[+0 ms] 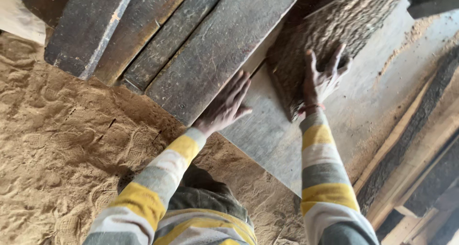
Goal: The person positions a log onto a powered saw and feeds it through the blade, removing bark and creating a flat surface.
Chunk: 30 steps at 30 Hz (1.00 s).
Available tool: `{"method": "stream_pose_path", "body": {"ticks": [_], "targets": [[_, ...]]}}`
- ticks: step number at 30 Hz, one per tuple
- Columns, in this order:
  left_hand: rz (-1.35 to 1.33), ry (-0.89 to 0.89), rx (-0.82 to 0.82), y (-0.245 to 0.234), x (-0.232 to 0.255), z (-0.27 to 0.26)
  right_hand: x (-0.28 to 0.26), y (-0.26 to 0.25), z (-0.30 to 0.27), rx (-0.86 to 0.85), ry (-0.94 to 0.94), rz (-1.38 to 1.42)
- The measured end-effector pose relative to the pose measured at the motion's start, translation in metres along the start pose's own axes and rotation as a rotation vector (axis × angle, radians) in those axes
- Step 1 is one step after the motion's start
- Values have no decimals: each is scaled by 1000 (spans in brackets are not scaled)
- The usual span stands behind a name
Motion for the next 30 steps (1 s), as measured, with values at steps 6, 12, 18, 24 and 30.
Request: {"method": "stream_pose_path", "body": {"ticks": [6,12,18,24,30], "targets": [[72,-8,-48,-12,7,5,-12,5,57,100,-104,123],[57,-54,-59,-40,15,17,5,38,134,100,-51,141],[145,-48,-100,-38,12,17,26,60,172,65,-31,272],[13,-93,-91,-19,2,14,-19,33,105,784,-973,-838],[-256,-192,-47,-13,-7,9,9,-44,-58,310,-266,146]]}}
Point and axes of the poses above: each hand's wrist, its own z-axis towards the middle knuckle, its own y-axis out of the palm, x = y × z, the point moved 10 cm from there along z, towards the middle knuckle, and after that the axes turned 13 degrees about x, right-handed, at the moved point
